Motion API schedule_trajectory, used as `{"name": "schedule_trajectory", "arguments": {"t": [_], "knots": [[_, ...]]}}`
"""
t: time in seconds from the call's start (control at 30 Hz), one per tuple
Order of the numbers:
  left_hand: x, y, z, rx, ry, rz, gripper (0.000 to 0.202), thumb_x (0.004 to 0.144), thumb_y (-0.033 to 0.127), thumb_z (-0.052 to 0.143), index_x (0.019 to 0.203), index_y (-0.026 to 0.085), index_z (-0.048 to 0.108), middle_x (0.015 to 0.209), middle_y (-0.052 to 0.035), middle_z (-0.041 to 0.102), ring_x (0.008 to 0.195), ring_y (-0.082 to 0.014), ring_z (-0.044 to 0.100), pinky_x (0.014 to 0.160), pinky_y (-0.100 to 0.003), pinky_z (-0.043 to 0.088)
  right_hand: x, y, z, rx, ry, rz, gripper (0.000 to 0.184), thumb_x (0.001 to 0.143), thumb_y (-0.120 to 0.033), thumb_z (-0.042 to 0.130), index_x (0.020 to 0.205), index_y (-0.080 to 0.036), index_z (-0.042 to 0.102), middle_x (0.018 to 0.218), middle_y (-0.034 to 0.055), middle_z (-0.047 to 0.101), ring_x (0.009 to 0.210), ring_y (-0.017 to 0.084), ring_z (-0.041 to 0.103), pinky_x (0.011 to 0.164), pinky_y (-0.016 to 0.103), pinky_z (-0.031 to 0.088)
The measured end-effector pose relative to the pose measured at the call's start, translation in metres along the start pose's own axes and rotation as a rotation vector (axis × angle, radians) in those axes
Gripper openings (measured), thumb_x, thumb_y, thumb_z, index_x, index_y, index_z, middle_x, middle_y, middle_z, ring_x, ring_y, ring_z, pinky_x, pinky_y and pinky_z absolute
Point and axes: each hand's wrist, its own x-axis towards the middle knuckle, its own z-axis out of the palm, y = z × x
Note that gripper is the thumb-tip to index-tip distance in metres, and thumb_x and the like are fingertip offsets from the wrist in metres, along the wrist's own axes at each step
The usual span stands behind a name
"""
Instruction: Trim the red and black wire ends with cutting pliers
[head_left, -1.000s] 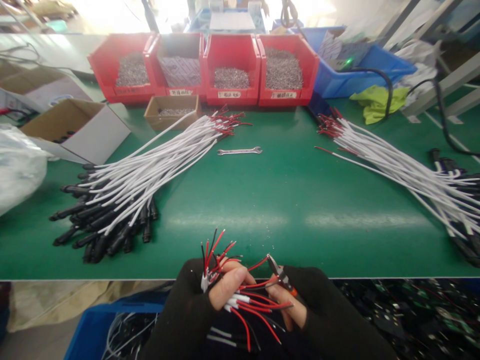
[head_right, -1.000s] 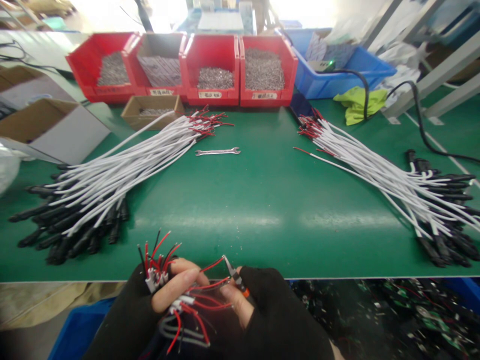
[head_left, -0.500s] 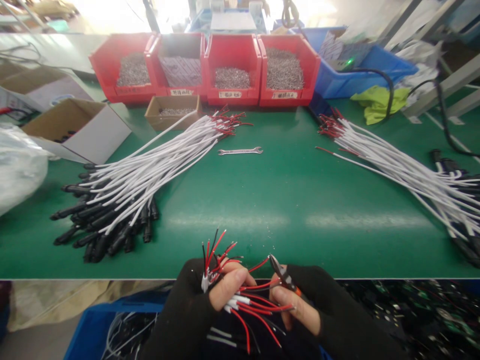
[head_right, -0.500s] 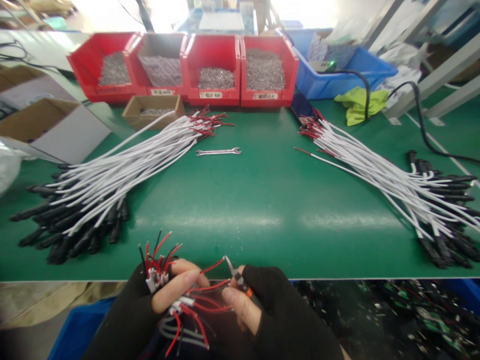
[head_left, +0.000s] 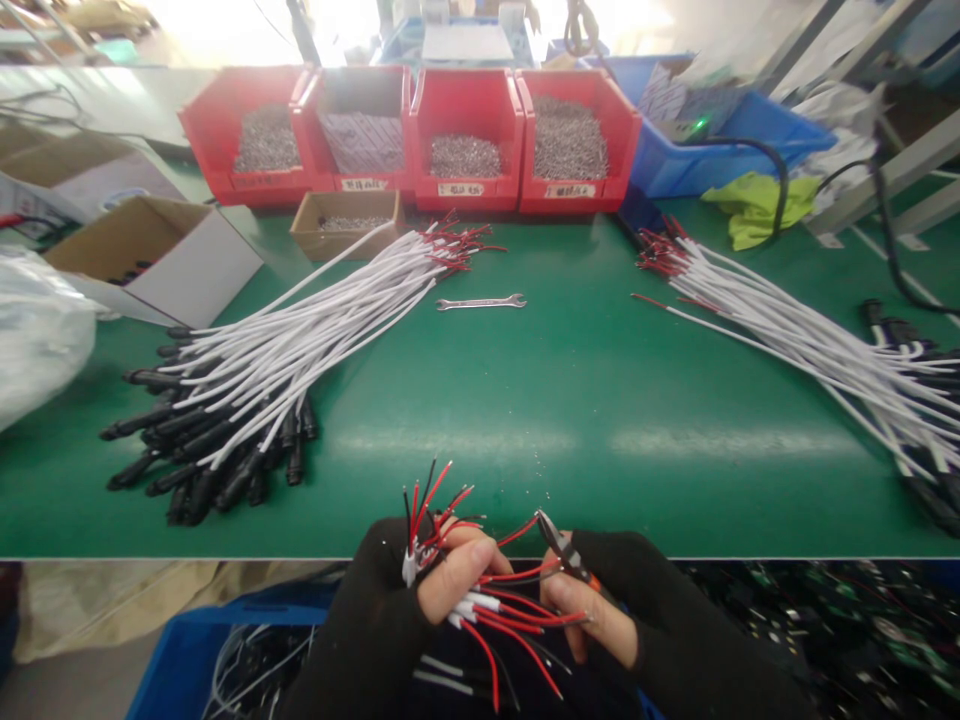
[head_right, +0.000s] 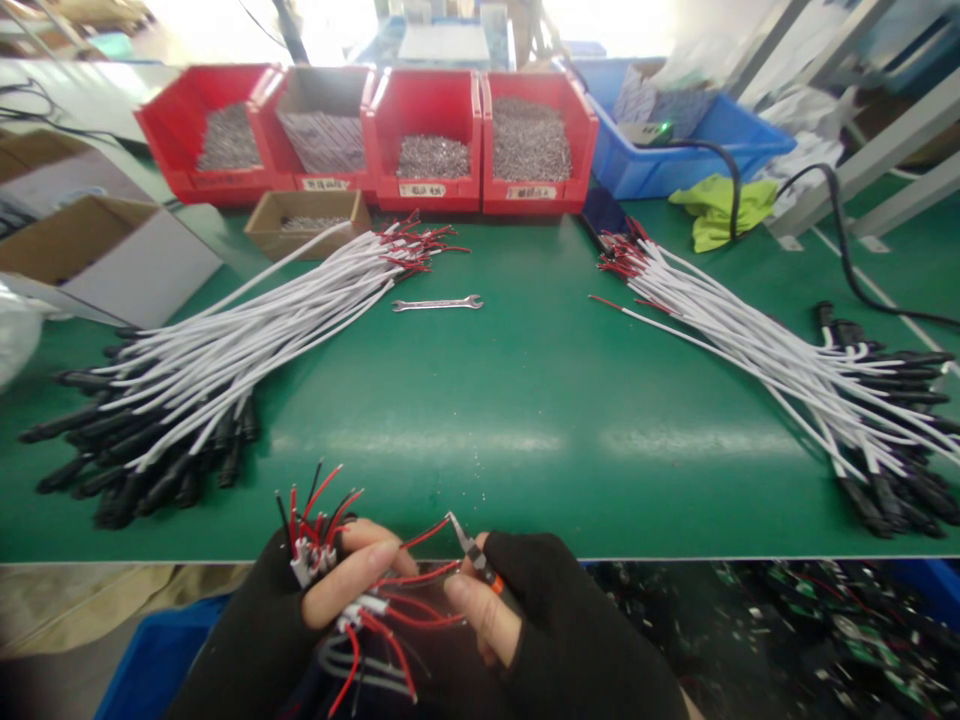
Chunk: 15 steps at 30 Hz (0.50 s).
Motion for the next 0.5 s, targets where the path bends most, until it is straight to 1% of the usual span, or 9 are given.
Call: {"name": "schedule_trajectory", "arguments": {"t": [0.07,0.17,0.3,0.43,0.5], "knots": [[0.001,-0.001,0.0,0.004,-0.01,0.001,0.027,0.086,0.042,0.067,0.073,0.021,0.077,0.071,-0.0012,0.075,0.068,-0.0202,0.066,0.065,-0.03,0.048,0.0,0.005,0.0,-0.007,-0.01,0.011,0.042,0.091,-0.06,0.061,0.073,-0.025,0.078,0.075,0.0047,0.078,0.07,0.024,0.074,0.063,0.031,0.061],[0.001,0.0,0.0,-0.009,-0.008,-0.008,0.028,0.085,0.044,0.067,0.073,0.02,0.077,0.071,-0.002,0.075,0.066,-0.0206,0.066,0.063,-0.029,0.048,-0.002,0.017,0.0,-0.039,-0.026,0.045,0.041,0.092,-0.061,0.061,0.088,-0.025,0.081,0.084,0.0049,0.08,0.076,0.025,0.075,0.069,0.034,0.061],[0.001,0.003,-0.001,-0.006,-0.02,-0.009,0.029,0.082,0.044,0.067,0.069,0.02,0.077,0.067,-0.0012,0.073,0.064,-0.0206,0.065,0.063,-0.03,0.048,-0.004,0.03,-0.002,-0.073,-0.051,0.063,0.04,0.093,-0.058,0.063,0.105,-0.026,0.081,0.094,0.0059,0.08,0.085,0.028,0.075,0.079,0.037,0.06],[0.0,0.006,-0.001,0.021,-0.007,-0.018,0.03,0.08,0.046,0.067,0.069,0.02,0.077,0.069,-0.0025,0.074,0.065,-0.0218,0.065,0.062,-0.031,0.048,-0.004,0.035,-0.001,-0.069,-0.06,0.065,0.037,0.093,-0.058,0.063,0.102,-0.027,0.082,0.093,0.0058,0.08,0.086,0.029,0.075,0.08,0.039,0.06],[0.001,0.005,-0.001,0.028,-0.006,-0.015,0.03,0.081,0.047,0.067,0.07,0.02,0.077,0.069,-0.0029,0.074,0.064,-0.0217,0.064,0.061,-0.031,0.047,-0.003,0.036,-0.001,-0.064,-0.057,0.066,0.036,0.093,-0.057,0.064,0.104,-0.028,0.082,0.096,0.0062,0.08,0.089,0.03,0.075,0.082,0.041,0.06]]}}
